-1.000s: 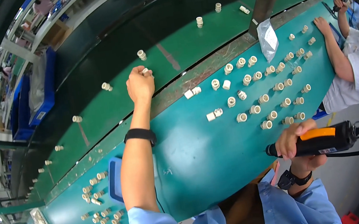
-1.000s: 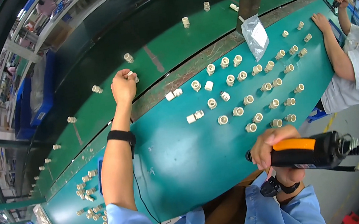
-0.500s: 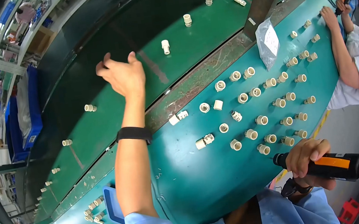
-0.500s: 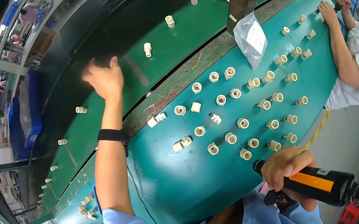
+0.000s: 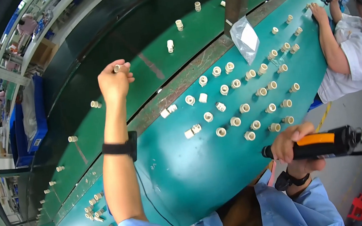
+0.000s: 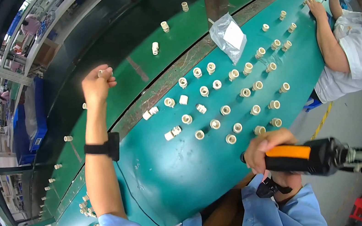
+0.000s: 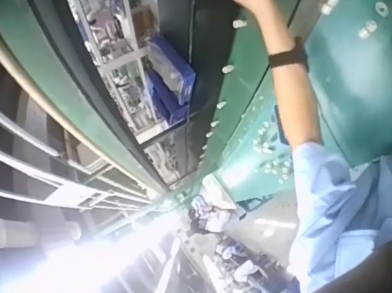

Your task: Assemble small plastic components by inserting screws using an electric screwdriver at a factory workbench.

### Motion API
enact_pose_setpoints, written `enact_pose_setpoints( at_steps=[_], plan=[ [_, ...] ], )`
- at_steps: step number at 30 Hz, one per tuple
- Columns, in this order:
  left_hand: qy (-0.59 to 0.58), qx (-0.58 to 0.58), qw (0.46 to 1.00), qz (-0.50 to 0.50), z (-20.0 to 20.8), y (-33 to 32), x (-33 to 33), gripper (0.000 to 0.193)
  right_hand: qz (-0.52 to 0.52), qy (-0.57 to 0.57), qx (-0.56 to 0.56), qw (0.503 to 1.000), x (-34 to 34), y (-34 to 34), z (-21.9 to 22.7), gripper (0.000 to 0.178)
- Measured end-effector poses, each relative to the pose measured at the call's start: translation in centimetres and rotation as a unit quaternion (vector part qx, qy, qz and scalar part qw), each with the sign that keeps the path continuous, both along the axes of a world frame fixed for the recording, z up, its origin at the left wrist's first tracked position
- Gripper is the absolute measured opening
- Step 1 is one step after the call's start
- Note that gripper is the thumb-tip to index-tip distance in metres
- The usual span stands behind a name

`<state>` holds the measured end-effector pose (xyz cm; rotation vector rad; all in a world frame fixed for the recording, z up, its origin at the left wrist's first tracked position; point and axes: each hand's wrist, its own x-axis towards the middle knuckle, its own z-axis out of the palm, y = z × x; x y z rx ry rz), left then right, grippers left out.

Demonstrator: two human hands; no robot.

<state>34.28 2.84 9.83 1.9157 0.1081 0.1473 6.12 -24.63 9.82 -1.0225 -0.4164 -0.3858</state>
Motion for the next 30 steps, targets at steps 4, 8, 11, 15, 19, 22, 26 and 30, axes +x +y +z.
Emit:
enact_pose_setpoints(
  at_steps=[4, 8, 11, 15, 19, 22, 26, 30],
  plan=[
    [-0.018, -0.005, 0.990, -0.141, 6.3, -1.0, -11.4, 0.017, 0.015, 0.022, 0.015, 1.000, -0.9, 1.2, 0.8, 0.072],
    [0.041, 0.001, 0.970, -0.241, 4.9, -0.3, -25.6, 0.019, 0.065, 0.038, -0.008, 0.997, -2.3, 2.9, 1.5, 0.074],
    [0.026, 0.055, 0.970, -0.235, 1.4, -0.5, -32.9, 0.022, 0.098, 0.045, -0.048, 0.993, -3.2, 4.7, 2.1, 0.075],
    [0.025, 0.068, 0.992, -0.106, -4.5, -0.1, -34.9, 0.019, 0.081, 0.068, -0.105, 0.989, -3.4, 6.9, 2.2, 0.076],
    [-0.113, 0.151, 0.981, -0.044, -7.2, -0.6, -33.1, 0.020, 0.078, 0.060, -0.108, 0.989, -3.6, 8.0, 2.5, 0.071],
    [-0.087, 0.108, 0.990, -0.028, -8.2, -0.9, -32.8, 0.021, 0.088, 0.045, -0.105, 0.990, -4.0, 8.4, 2.9, 0.063],
    [-0.047, 0.052, 0.997, -0.020, -8.6, -0.9, -32.6, 0.026, 0.097, 0.003, -0.089, 0.991, -2.7, 8.9, 2.2, 0.056],
    [-0.069, 0.085, 0.994, -0.024, -9.7, -1.0, -33.0, 0.036, 0.155, -0.065, -0.065, 0.984, -0.7, 10.5, 2.0, 0.055]
  ],
)
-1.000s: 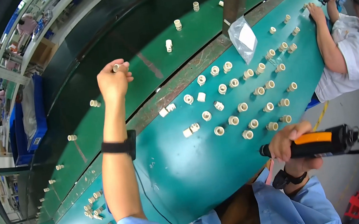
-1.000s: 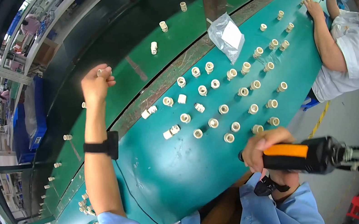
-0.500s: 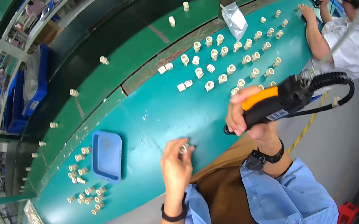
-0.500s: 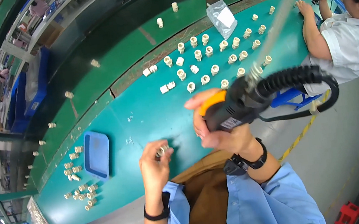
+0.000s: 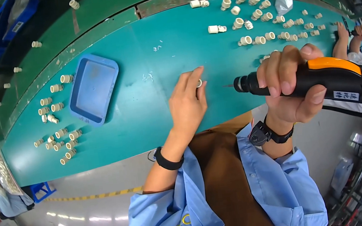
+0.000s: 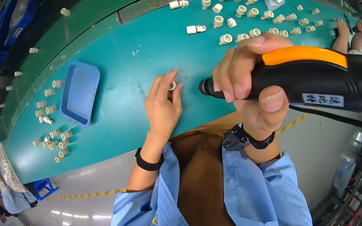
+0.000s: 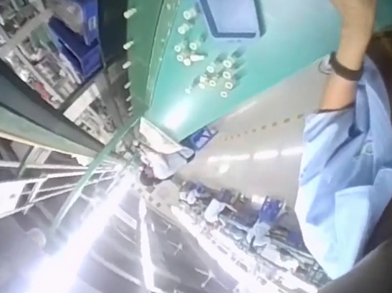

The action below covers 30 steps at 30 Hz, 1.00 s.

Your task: Assemble small plastic components by inserting screws using an electric screwdriver at a factory workbench.

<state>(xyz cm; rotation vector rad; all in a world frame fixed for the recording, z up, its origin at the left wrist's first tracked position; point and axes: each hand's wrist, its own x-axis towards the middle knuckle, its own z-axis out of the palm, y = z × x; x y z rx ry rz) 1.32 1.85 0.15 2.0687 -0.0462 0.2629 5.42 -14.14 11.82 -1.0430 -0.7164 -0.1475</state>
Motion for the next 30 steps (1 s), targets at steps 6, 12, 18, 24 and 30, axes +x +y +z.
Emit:
enact_pose_setpoints(
  at_steps=[6, 12, 18, 24, 30],
  plan=[
    [-0.010, -0.012, 1.000, 0.008, 1.1, 0.4, -0.6, 0.051, 0.019, -0.013, -0.007, 1.000, 3.7, 2.8, 0.2, 0.052],
    [-0.006, -0.086, 0.995, 0.050, 0.7, 3.4, -3.1, 0.053, -0.073, 0.029, -0.041, 0.996, 7.3, 6.7, -1.7, 0.043],
    [-0.023, -0.131, 0.988, 0.073, -0.3, 3.8, -2.8, 0.043, -0.043, 0.048, -0.049, 0.997, 9.7, 9.2, -4.5, 0.036],
    [-0.036, -0.128, 0.988, 0.078, -0.3, 3.6, -2.4, 0.032, -0.020, 0.064, -0.032, 0.997, 10.8, 9.4, -5.9, 0.034],
    [-0.037, -0.119, 0.989, 0.082, -0.3, 3.6, -2.3, 0.030, -0.061, 0.036, -0.019, 0.997, 11.9, 9.2, -5.7, 0.035]
  ],
)
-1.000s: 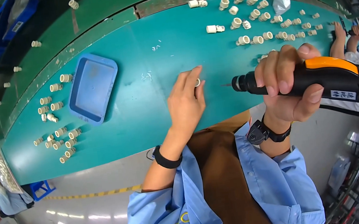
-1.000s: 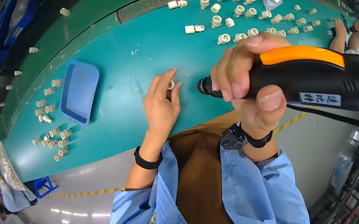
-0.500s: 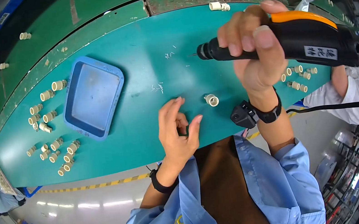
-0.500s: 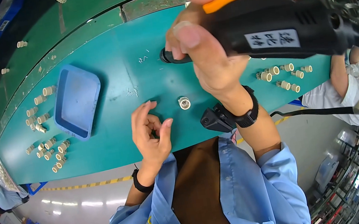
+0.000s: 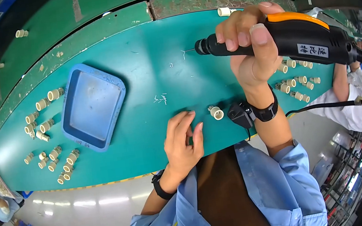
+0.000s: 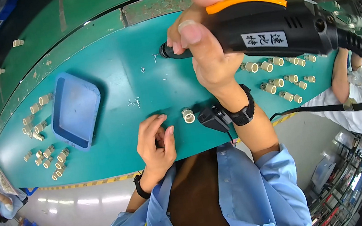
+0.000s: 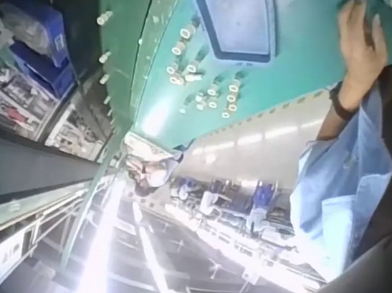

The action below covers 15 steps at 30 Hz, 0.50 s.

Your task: Assemble small plastic components by inserting screws using an electric screwdriver at a factory workbench.

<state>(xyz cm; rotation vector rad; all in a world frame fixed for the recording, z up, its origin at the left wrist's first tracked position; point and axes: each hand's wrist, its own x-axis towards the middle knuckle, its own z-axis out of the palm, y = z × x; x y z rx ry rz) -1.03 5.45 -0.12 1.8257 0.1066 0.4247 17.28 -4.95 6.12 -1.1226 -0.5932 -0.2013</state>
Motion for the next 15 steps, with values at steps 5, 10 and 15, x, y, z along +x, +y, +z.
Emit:
enact_pose_setpoints(
  at_steps=[5, 10, 15],
  plan=[
    [0.024, -0.004, 1.000, 0.001, 0.3, 0.0, 0.2, 0.030, -0.007, -0.012, 0.024, 1.000, -0.8, -1.3, 1.5, 0.033],
    [0.016, -0.057, 0.998, 0.021, 1.7, 0.5, 3.8, 0.030, 0.023, -0.018, 0.030, 0.999, -3.0, -2.7, 3.4, 0.032],
    [0.025, -0.010, 1.000, 0.007, 2.4, -0.6, 5.1, 0.030, 0.027, -0.012, 0.126, 0.992, -5.0, -2.6, 3.2, 0.039]
  ],
)
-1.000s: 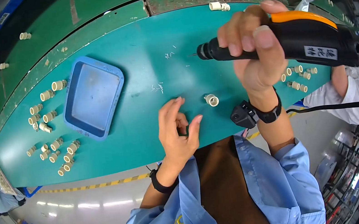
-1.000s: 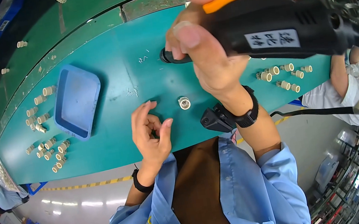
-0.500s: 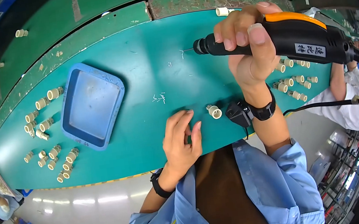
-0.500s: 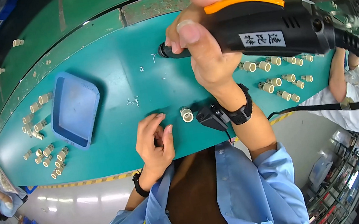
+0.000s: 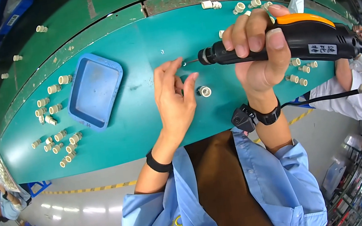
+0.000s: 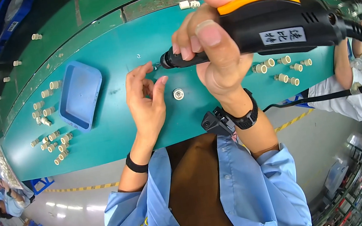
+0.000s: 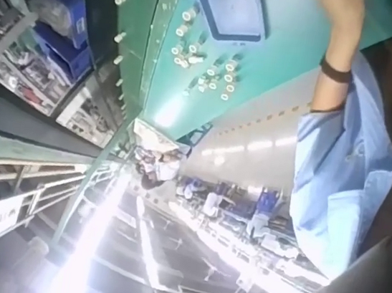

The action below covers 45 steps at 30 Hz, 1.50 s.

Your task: Assemble small plastic components by inserting screws using an electric screwdriver at a factory workbench.

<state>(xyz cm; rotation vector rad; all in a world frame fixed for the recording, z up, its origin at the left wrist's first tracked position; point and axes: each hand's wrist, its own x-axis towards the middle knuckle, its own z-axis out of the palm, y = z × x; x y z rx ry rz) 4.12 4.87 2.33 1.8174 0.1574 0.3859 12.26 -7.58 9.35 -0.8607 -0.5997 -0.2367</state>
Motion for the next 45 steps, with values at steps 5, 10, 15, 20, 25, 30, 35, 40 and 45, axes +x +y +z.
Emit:
enact_pose_setpoints(
  at_steps=[5, 10, 15, 20, 25, 30, 35, 40, 45],
  plan=[
    [-0.044, 0.032, 0.998, 0.021, -1.6, -0.5, -0.9, 0.022, 0.010, 0.011, -0.064, 0.998, -1.8, -0.3, -0.2, 0.034],
    [-0.071, 0.053, 0.996, 0.024, -2.2, 0.2, -1.5, 0.014, 0.015, -0.009, -0.071, 0.997, -3.0, -0.8, 0.1, 0.034],
    [-0.050, 0.027, 0.997, 0.058, -1.8, -0.1, -1.9, 0.010, 0.007, -0.041, -0.058, 0.997, -3.5, -1.9, 1.0, 0.036],
    [-0.073, 0.063, 0.994, 0.051, -2.3, 0.2, -2.4, 0.009, 0.004, -0.037, -0.084, 0.996, -4.6, -1.7, 1.0, 0.038],
    [-0.078, 0.104, 0.990, 0.058, -2.0, 0.3, -3.0, 0.011, 0.021, -0.046, -0.102, 0.993, -5.3, -0.9, 0.8, 0.040],
    [-0.092, 0.101, 0.989, 0.060, -2.0, 0.1, -3.4, 0.014, 0.028, -0.030, -0.112, 0.993, -6.0, -0.6, 0.6, 0.041],
    [-0.122, 0.105, 0.986, 0.054, -2.5, 0.1, -3.4, 0.015, 0.038, -0.013, -0.116, 0.992, -6.4, -0.5, 0.5, 0.040],
    [-0.132, 0.124, 0.983, 0.045, -2.5, 0.1, -3.5, 0.016, 0.039, -0.011, -0.122, 0.992, -6.6, -0.5, 0.4, 0.039],
    [-0.133, 0.162, 0.977, 0.026, -1.8, 0.4, -3.6, 0.018, 0.029, -0.026, -0.139, 0.990, -6.9, -0.5, 0.5, 0.038]
  ],
)
